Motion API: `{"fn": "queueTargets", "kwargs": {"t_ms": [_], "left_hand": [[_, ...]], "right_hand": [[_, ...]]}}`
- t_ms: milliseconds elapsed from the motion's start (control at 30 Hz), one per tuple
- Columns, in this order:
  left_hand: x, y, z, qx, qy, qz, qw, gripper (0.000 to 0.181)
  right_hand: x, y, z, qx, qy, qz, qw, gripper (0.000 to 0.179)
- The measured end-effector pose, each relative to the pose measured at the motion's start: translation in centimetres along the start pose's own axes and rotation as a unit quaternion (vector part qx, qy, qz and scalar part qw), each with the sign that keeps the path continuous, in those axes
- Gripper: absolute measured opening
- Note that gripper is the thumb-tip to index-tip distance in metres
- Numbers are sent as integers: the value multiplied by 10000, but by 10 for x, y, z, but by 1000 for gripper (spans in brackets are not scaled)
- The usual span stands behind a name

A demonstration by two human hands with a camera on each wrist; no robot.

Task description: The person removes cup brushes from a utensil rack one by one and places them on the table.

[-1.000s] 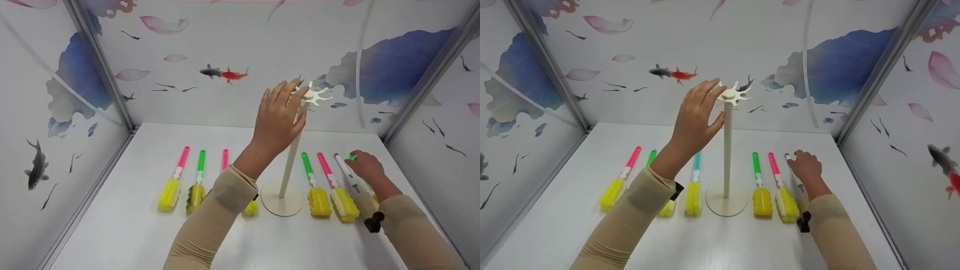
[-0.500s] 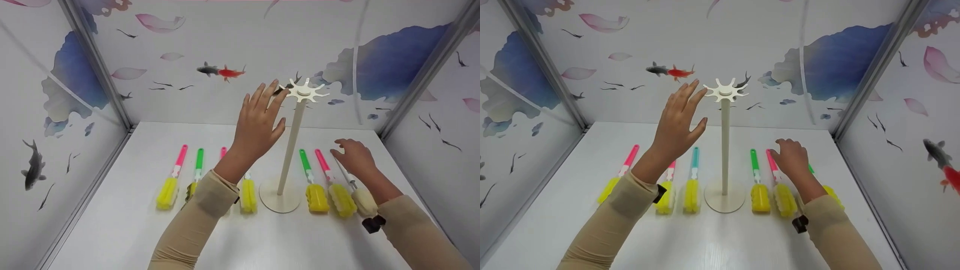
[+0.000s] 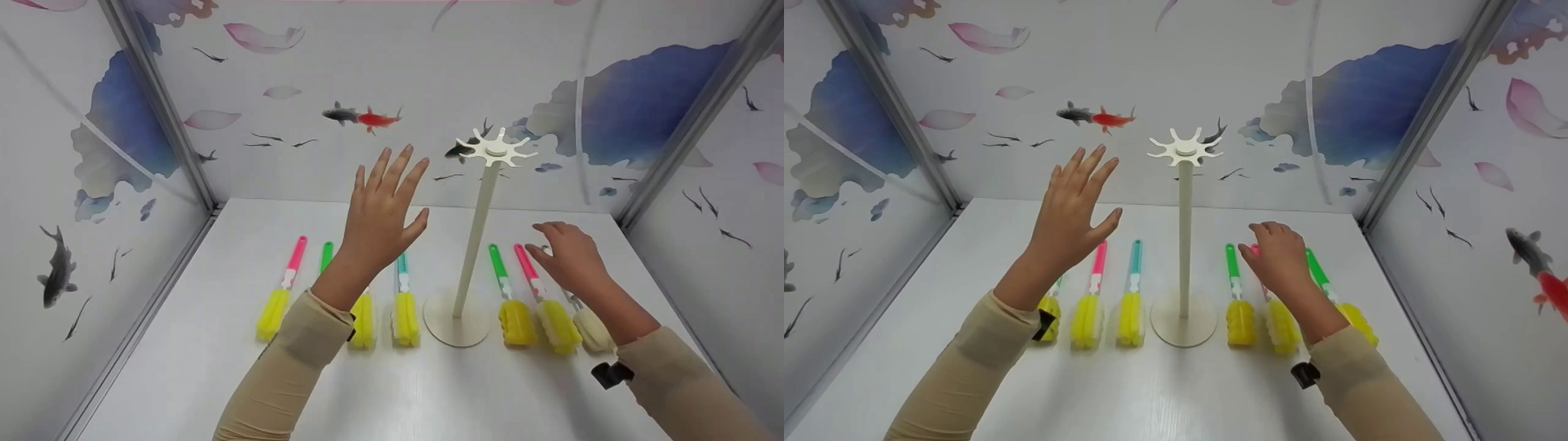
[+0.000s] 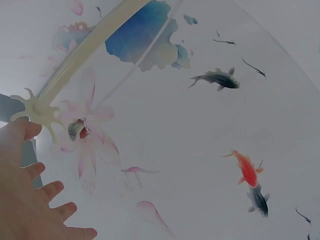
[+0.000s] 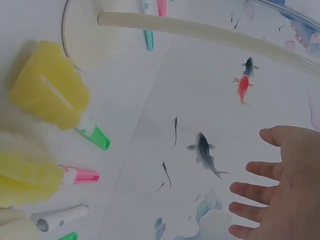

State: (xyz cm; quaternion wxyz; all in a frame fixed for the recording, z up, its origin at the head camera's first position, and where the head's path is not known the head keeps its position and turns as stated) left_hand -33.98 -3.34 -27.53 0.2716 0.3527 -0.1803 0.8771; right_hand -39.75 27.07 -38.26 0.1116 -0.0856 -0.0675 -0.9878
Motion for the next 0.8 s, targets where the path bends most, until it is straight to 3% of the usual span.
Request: {"fn": "queueTargets", "kwargs": {"t_ms": [167, 333, 800], "left_hand": [[-8, 22, -4, 202, 423, 423, 9980, 66], [-17, 44, -11, 432, 1033, 885, 9898, 71], [-51, 85, -30, 625, 1942, 1529, 9669, 79]], "right_hand": [[-1, 4, 3, -137, -14, 189, 9997, 58], [-3, 5, 2, -209, 187, 193, 9994, 67], [-4, 8, -7, -221, 611, 260, 9975, 83]]}}
Point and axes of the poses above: each hand's wrist, its own x-axis towards the middle knuckle, its own z-axis out of the back of the hand, y = z × x, the point moved 6 cm from there along x, towards the middle knuckle, and after that the axes turned 9 degrees about -x, right-handed, at the moved point
